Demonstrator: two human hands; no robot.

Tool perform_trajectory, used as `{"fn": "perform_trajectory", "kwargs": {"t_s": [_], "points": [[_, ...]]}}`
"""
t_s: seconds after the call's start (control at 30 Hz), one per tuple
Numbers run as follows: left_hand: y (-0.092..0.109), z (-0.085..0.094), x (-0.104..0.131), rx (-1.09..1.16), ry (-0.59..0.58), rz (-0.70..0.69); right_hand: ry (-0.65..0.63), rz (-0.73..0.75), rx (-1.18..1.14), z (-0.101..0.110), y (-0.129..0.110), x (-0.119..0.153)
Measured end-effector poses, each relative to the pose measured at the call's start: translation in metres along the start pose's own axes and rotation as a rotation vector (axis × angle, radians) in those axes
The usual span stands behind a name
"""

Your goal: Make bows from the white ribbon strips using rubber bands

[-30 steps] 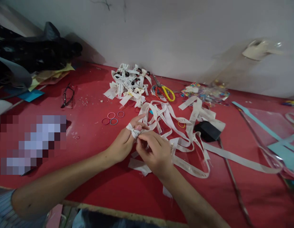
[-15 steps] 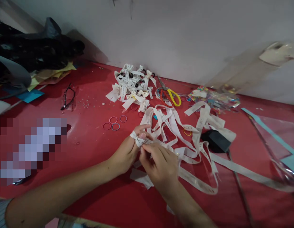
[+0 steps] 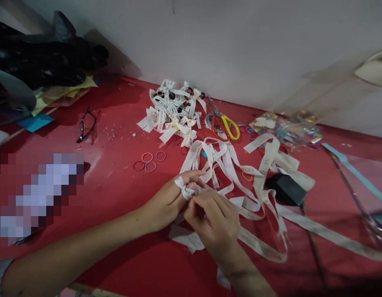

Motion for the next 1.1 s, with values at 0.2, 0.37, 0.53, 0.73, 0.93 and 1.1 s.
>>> {"fn": "perform_trajectory", "kwargs": {"t_s": [0.2,0.37,0.53,0.73,0.93,1.1], "points": [[-0.001,-0.002,-0.003,0.067,-0.102,0.030,-0.023,-0.038,-0.005,-0.003,0.002,0.000],[-0.003,-0.004,-0.004,0.198,-0.149,0.106,-0.012,-0.059,-0.027,-0.002,0.002,0.001],[-0.006,-0.011,0.003,0.429,-0.251,0.247,-0.031,-0.093,-0.063,-0.002,0.004,0.004],[-0.011,-0.015,0.009,0.670,-0.214,0.344,-0.016,-0.170,-0.102,-0.002,0.008,0.007],[-0.010,-0.010,0.008,0.582,-0.234,0.294,-0.029,-0.234,-0.198,-0.004,0.011,0.008],[-0.008,-0.011,0.007,0.520,-0.311,0.293,-0.018,-0.262,-0.223,-0.004,0.014,0.009]]}}
Point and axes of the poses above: each hand's wrist, its own x-axis away from the middle knuckle, its own z-axis out of the back of the hand, y = z × x, the point moved 8 cm from there along -x, towards the middle knuckle, and after that the axes turned 11 degrees about -z, right-handed, at the moved point
